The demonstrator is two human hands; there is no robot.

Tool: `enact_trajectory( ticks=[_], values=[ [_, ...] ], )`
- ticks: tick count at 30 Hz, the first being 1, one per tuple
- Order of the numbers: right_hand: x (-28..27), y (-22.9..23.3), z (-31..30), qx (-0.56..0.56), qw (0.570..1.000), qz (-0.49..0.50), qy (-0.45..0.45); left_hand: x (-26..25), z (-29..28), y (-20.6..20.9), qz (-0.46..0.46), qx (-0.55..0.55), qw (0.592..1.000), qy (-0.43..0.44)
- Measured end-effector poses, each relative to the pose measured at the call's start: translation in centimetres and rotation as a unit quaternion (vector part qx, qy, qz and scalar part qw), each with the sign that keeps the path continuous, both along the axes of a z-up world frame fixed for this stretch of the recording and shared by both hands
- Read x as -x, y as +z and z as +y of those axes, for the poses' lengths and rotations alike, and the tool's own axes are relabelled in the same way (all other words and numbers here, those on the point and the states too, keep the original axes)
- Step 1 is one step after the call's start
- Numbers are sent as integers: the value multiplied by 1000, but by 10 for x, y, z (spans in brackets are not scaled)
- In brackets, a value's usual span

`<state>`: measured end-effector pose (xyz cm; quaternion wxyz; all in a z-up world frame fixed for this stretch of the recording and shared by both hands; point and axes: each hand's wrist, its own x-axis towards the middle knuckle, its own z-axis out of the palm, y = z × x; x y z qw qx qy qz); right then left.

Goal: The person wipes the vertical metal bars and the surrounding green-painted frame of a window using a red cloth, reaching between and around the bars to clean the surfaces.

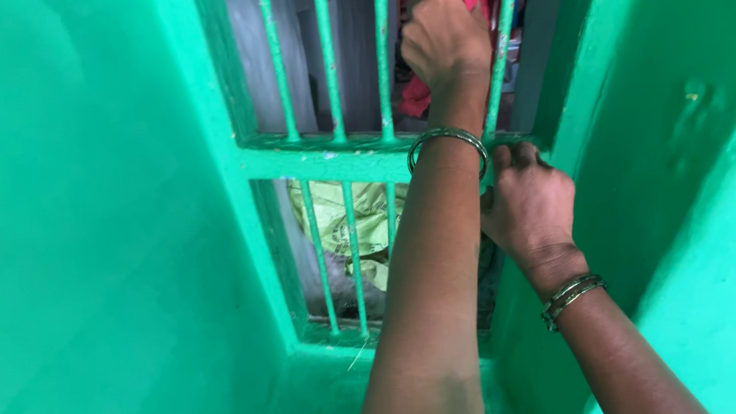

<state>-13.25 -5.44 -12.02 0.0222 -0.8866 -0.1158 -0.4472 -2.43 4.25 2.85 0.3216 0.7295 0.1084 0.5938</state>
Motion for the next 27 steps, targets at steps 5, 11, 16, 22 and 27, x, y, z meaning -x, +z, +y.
enact_trajectory(
  ticks=[5, 11, 16, 22, 27],
  values=[
    [-12, 2, 1, 18, 1000, -7, -23, -23, 9, -22, 2, -35, 998, -46],
    [-12, 7, 4, 33, 997, -51, -45, -26, 24, -46, -33, -47, 993, -99],
    [-15, 3, 5, 52, 995, -62, -62, -10, 26, -81, -2, -41, 992, -121],
    [-26, -6, -2, 70, 991, -79, -86, -3, 28, -113, 82, -58, 984, -147],
    [-20, 1, -8, 17, 995, -69, -70, -11, 30, -124, 26, -82, 987, -136]
  ],
)
